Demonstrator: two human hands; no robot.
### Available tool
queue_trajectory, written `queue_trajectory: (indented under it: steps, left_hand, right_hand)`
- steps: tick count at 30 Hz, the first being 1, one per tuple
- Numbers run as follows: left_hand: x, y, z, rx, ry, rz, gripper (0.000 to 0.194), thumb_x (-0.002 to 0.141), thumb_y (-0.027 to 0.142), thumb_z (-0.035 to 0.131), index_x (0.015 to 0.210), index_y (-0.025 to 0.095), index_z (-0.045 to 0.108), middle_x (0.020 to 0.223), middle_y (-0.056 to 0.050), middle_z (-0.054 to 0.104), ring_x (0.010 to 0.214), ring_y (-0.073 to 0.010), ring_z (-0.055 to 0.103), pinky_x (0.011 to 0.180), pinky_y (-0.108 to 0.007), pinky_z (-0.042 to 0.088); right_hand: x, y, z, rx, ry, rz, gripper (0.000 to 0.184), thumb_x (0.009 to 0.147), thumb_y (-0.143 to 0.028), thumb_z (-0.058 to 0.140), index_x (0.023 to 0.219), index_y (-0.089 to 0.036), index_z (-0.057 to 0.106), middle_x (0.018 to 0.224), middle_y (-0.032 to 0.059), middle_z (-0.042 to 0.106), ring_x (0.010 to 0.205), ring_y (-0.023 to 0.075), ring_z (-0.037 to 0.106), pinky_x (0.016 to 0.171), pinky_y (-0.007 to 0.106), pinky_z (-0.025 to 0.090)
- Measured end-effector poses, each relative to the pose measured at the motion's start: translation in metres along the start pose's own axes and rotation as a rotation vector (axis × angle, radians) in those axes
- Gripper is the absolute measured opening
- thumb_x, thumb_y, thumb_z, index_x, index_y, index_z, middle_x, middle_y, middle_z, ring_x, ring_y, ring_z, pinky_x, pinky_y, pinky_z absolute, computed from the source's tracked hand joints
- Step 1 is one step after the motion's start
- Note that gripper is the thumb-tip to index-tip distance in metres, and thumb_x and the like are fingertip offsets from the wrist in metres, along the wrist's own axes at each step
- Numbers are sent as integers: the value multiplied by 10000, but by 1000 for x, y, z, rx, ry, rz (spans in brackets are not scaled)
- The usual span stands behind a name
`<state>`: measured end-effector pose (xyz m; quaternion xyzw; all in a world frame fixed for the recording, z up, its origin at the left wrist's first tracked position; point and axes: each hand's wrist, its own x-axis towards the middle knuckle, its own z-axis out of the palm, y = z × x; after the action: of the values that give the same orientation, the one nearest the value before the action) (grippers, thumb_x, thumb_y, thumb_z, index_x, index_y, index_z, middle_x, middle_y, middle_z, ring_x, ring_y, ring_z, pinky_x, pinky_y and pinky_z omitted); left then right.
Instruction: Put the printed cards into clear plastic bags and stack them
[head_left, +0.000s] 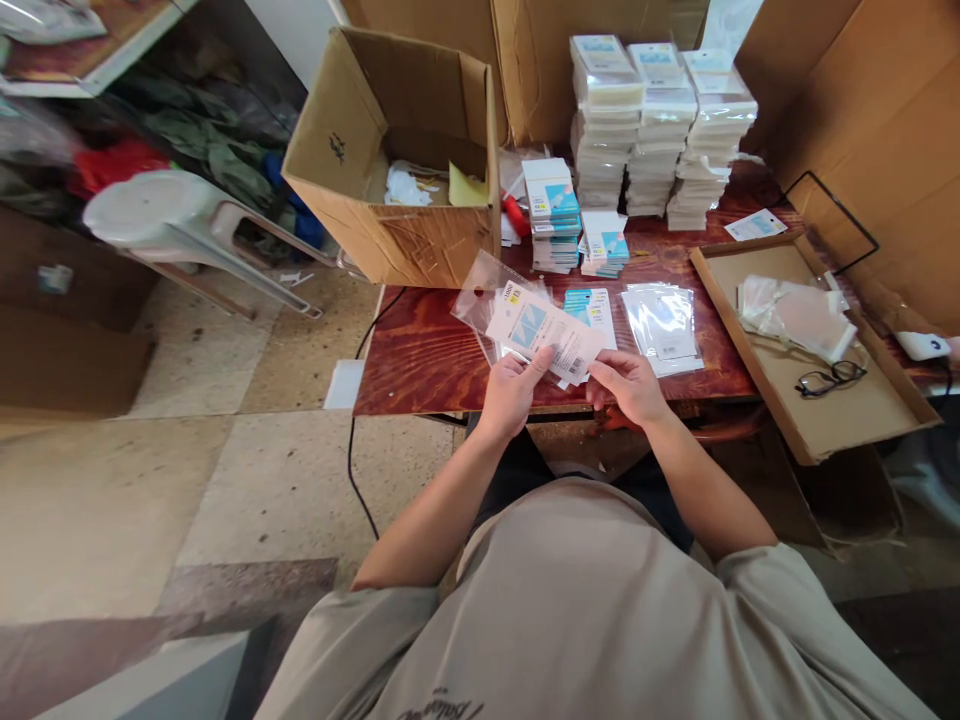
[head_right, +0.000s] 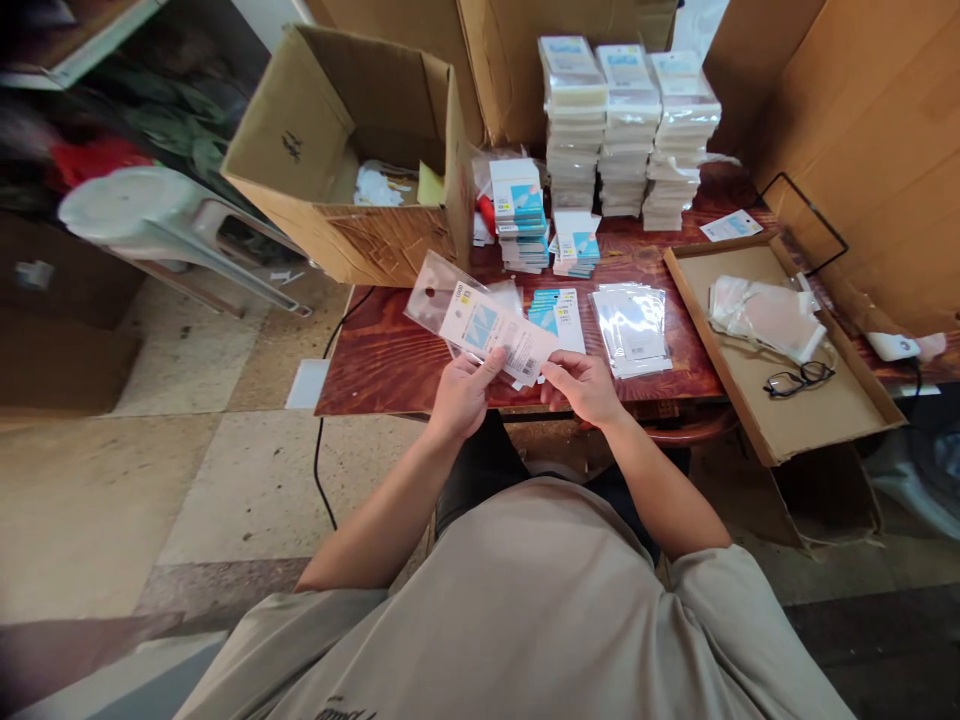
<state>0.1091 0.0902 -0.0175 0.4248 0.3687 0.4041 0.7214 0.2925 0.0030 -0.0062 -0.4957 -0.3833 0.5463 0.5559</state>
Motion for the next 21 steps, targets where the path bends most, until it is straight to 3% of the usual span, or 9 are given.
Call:
queue_trajectory:
  steps: [3,6,11,16,21]
  left_hand:
    - [-4,-1,2,81,-32,20,551,743,673,923,860,154,782,791,-81,795,779,-264,782,717,-365,646]
    - [-9,-2,5,152,-104,27,569,778,696,884,861,141,789,780,-86,792,658,-226,739,637,-339,621]
    - [-14,-3,10,122,-128,2,561,775,687,888,889,148,783,741,-73,770,607,-223,728,576,-323,599]
    - [-11,-3,5,120,-113,-35,506,728,603,951,857,150,767,696,-61,741,550,-179,669,559,-293,567]
    - [-11,-6,10,224,-220,-65,430,770,547,929,773,164,733,679,-48,709,543,-140,588,529,-264,473]
  right_hand:
    - [-2,1,13,-24,85,11,553,725,-697,899,863,-184,745,676,28,735,540,160,672,424,246,549]
    - [0,3,22,-81,197,44,576,715,-722,897,797,-178,728,587,20,691,455,144,611,406,253,527]
    - [6,7,26,-87,391,-10,597,585,-664,995,683,-207,623,596,-7,684,483,133,610,456,248,530]
    - [7,4,15,-98,320,-8,555,707,-706,907,881,-213,721,723,-1,749,555,161,675,515,277,572]
    - [5,1,11,-226,379,-63,493,778,-668,877,806,-208,704,669,-2,709,558,146,642,529,258,544]
